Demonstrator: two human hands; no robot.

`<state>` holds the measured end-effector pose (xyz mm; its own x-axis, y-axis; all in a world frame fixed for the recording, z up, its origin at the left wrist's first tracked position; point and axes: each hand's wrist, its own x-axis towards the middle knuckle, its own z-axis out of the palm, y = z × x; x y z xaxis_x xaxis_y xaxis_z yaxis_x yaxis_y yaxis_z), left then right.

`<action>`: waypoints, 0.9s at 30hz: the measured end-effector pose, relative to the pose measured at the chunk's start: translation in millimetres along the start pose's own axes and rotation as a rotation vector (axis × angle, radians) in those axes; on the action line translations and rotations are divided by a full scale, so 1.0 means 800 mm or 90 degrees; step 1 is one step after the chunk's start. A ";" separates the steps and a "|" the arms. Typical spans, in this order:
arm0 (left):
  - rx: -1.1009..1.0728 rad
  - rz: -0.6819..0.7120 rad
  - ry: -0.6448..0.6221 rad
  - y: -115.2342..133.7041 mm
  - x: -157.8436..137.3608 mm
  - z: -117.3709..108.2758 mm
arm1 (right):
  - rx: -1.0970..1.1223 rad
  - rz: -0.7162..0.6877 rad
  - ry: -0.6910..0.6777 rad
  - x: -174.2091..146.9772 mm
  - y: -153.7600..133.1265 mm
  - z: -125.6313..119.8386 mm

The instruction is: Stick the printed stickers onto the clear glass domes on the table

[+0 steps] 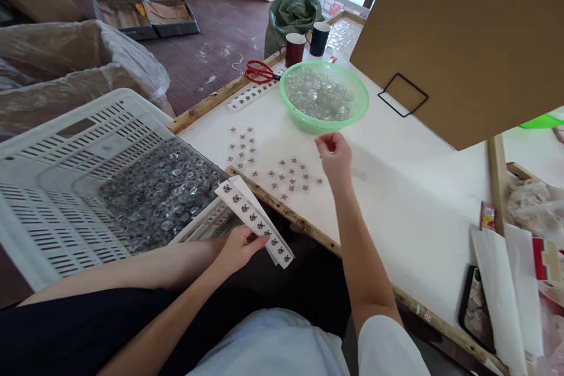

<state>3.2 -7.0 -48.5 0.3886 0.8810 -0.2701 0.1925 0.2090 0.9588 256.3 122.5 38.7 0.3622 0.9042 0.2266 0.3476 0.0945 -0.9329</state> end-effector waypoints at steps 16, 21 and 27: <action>0.042 0.000 0.013 0.008 0.000 0.000 | -0.270 0.204 -0.085 0.052 0.104 -0.011; 0.034 -0.001 0.004 0.006 0.000 0.001 | -0.388 0.135 -0.080 0.043 0.094 0.001; 0.040 -0.013 0.013 0.003 -0.002 0.001 | -0.440 0.097 -0.048 0.039 0.093 0.012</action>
<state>3.9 -8.3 -45.7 0.3654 0.8857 -0.2863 0.2569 0.1997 0.9456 284.7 161.9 -26.1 0.3980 0.9150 0.0652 0.7759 -0.2979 -0.5561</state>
